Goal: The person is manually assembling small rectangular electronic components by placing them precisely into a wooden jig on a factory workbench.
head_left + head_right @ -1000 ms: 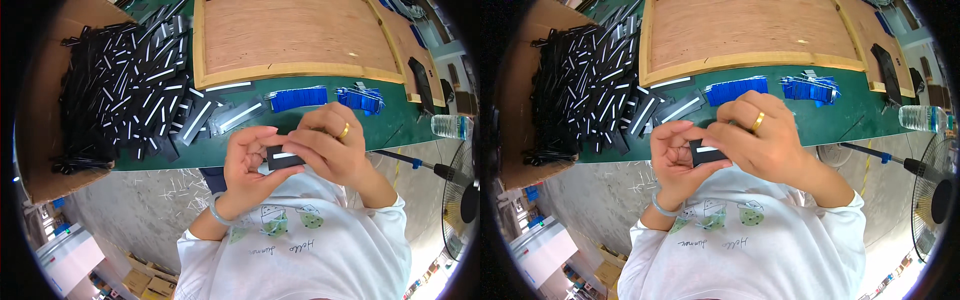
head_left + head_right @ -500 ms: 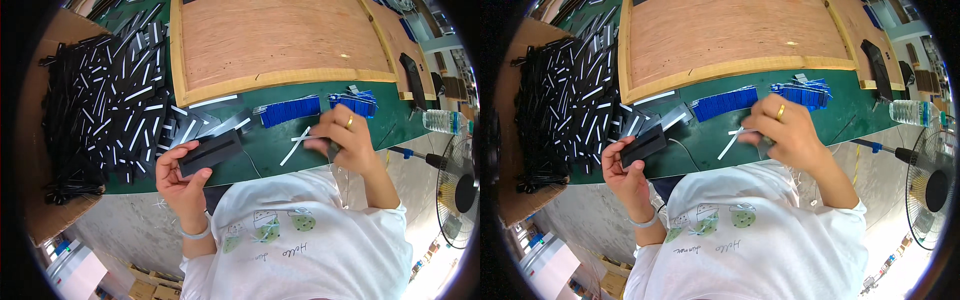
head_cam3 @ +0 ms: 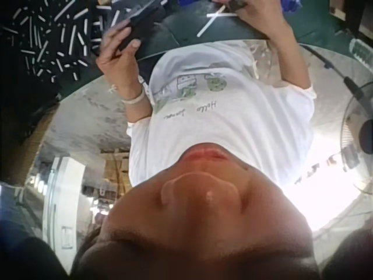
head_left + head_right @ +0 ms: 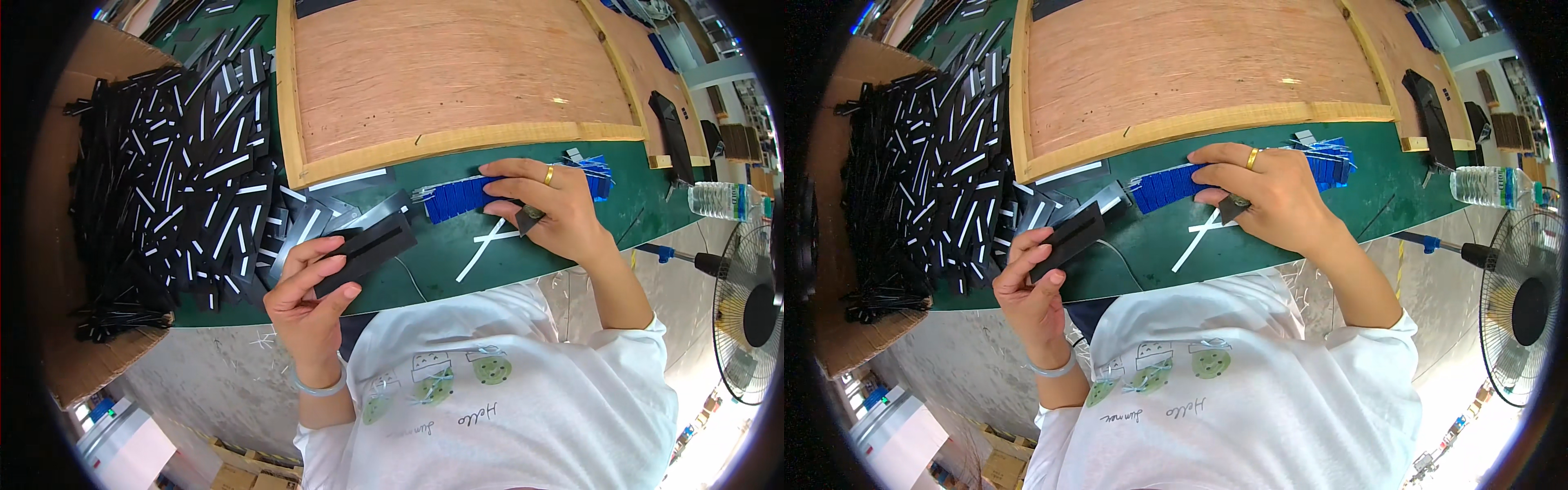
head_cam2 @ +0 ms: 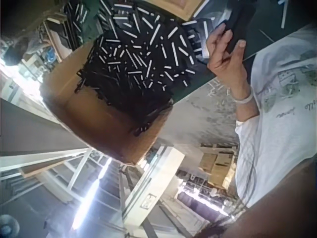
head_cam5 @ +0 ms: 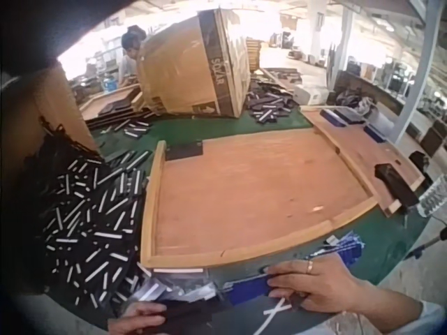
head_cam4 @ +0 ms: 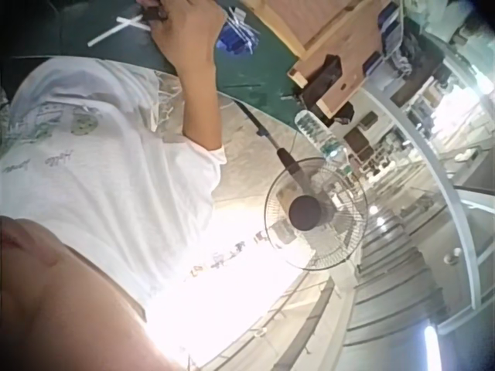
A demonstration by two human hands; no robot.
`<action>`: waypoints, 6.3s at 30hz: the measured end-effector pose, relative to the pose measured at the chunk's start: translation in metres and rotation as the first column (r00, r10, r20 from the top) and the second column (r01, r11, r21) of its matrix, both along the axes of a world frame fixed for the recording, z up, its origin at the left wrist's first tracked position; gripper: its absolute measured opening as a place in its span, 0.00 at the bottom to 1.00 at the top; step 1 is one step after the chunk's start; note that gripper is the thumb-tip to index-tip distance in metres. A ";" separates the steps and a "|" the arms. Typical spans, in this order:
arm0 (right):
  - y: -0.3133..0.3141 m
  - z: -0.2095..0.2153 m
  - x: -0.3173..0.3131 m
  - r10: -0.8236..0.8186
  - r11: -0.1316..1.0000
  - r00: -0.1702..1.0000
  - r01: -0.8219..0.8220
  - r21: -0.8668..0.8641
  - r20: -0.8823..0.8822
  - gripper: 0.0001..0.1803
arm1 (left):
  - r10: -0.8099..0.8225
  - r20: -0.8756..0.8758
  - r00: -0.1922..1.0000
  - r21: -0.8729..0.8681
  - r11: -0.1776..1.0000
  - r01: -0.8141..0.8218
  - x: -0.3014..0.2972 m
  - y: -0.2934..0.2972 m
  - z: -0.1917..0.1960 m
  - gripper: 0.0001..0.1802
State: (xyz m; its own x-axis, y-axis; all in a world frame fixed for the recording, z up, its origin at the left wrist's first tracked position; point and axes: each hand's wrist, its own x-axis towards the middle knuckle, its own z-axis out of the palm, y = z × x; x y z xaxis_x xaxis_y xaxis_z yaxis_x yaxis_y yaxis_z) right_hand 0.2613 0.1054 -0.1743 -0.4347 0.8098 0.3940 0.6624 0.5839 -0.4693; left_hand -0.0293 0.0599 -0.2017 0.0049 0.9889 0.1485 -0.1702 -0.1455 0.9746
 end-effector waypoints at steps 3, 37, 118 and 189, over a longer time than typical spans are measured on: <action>-0.001 0.001 0.001 -0.002 1.000 1.000 0.002 0.012 0.007 0.09 | 0.038 0.003 0.999 0.024 0.999 -0.038 0.002 0.000 0.000 0.24; -0.012 0.053 -0.037 0.033 0.941 0.943 -0.141 -0.308 -0.330 0.24 | -0.144 0.103 0.984 0.061 0.988 0.138 0.050 0.002 0.011 0.44; -0.023 0.066 -0.042 0.170 0.963 0.951 -0.216 -0.162 -0.257 0.22 | -0.247 0.215 0.945 0.147 0.965 0.219 0.056 -0.003 0.014 0.45; -0.023 0.040 -0.048 -0.626 0.483 0.322 -0.555 -0.677 -0.710 0.05 | -0.087 0.045 0.995 0.365 0.929 0.064 0.042 -0.003 0.034 0.13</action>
State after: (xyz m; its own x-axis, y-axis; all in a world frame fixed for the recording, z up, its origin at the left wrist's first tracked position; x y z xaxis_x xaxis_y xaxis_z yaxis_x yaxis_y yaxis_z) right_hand 0.2137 0.0828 -0.1340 -0.2877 0.9044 -0.3151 -0.4707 -0.4200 -0.7759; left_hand 0.0125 0.0566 -0.1681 0.0576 0.8647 0.4989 -0.2501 -0.4713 0.8458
